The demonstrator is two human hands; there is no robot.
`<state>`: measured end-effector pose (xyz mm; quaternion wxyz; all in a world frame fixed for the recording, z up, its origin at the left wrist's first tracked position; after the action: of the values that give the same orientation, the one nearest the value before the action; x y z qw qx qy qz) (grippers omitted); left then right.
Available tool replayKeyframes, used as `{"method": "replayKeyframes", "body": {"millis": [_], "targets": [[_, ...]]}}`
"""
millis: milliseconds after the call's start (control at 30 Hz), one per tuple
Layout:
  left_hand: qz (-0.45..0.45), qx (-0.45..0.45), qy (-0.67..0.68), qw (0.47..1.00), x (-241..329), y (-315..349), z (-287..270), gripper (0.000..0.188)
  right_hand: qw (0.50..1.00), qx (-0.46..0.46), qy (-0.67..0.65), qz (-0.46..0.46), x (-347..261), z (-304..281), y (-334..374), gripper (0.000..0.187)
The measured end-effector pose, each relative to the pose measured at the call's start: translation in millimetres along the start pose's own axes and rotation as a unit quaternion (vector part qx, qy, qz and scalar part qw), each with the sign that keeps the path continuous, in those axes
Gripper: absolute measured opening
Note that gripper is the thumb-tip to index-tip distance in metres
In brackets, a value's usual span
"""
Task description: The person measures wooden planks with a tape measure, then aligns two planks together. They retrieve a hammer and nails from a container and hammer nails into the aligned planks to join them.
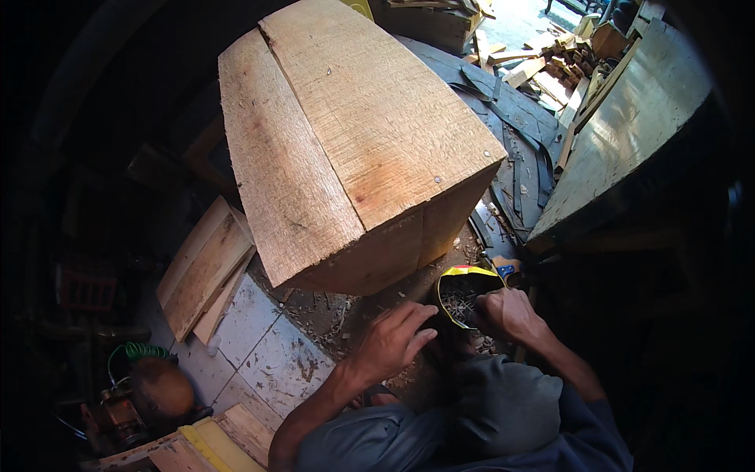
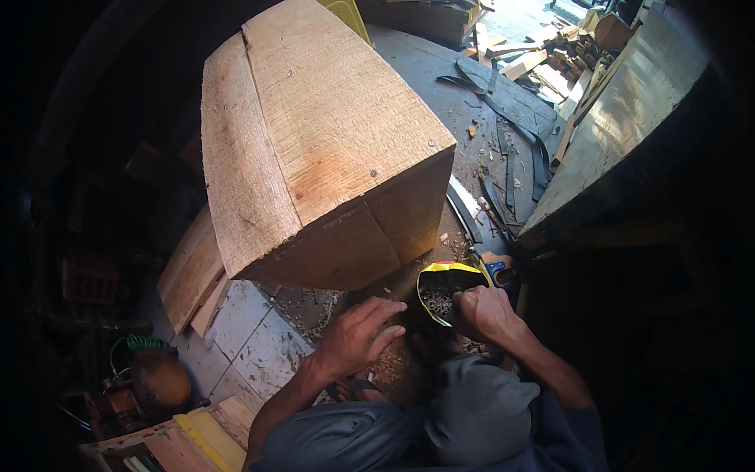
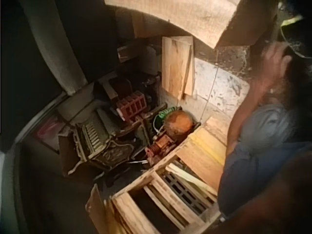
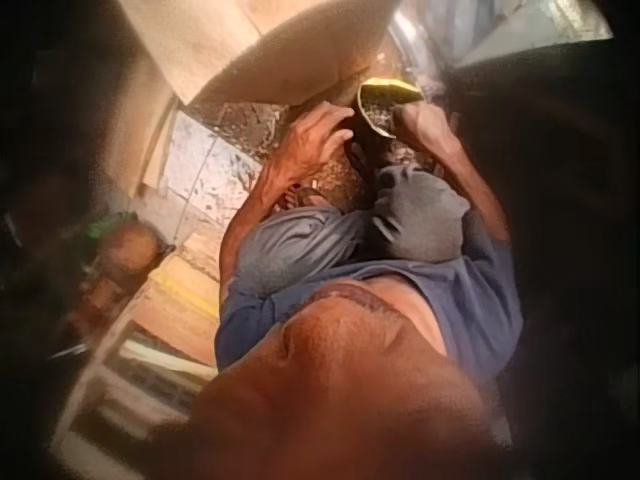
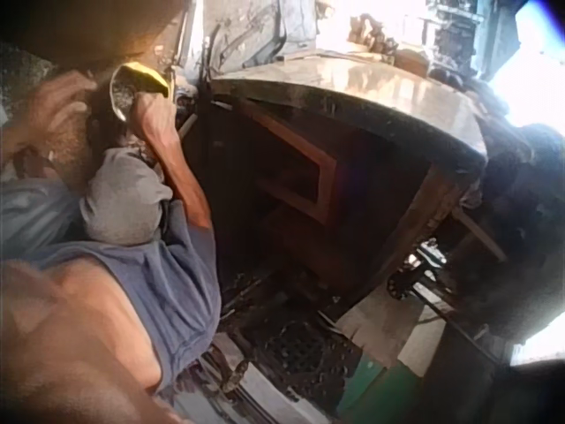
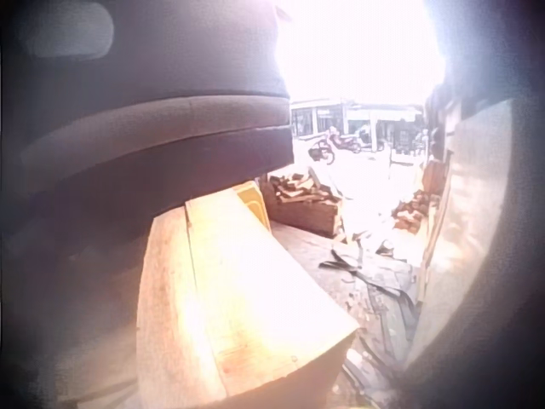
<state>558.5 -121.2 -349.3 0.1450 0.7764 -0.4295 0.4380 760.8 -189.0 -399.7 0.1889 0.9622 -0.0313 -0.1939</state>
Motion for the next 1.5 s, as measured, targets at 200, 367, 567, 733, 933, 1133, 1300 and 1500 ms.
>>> {"method": "replayKeyframes", "body": {"millis": [200,367,567,733,933,1133,1300,1500], "targets": [[0.124,-0.119,-0.011,0.985,26,-19,25,0.028,0.968,-0.052,-0.224,-0.098,-46,-75,36,0.032],[0.184,0.064,-0.076,0.978,62,-36,-35,0.029,0.909,0.069,-0.411,0.023,23,-52,40,0.031],[0.095,0.226,0.145,0.959,109,-63,-152,0.028,0.915,0.161,-0.011,0.369,269,178,123,0.069],[-0.059,0.247,0.144,0.956,73,-92,-171,0.021,0.853,0.119,-0.322,0.393,229,216,131,0.078],[-0.068,0.241,0.111,0.962,63,-92,-160,0.023,0.809,0.16,-0.443,0.353,198,199,116,0.063],[-0.023,0.233,0.06,0.97,74,-98,-157,0.018,0.8,0.32,-0.32,0.394,234,133,140,0.042],[-0.009,0.241,0.046,0.969,73,-95,-161,0.016,0.794,0.364,-0.456,0.17,63,-89,108,0.039],[-0.025,0.253,0.057,0.965,73,-96,-160,0.016,0.926,0.334,-0.099,-0.143,-65,-234,106,0.054]]}}
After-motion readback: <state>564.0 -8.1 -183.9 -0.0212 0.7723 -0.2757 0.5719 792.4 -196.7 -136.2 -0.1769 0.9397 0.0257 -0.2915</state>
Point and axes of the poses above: each hand's wrist, its own y-axis away from the middle knuckle, its own z-axis out of the palm, x = y × z, the point moved 6 cm from there along -y, towards the middle knuckle, and after that the axes turned 1 degree about x, right-handed, at the moved point
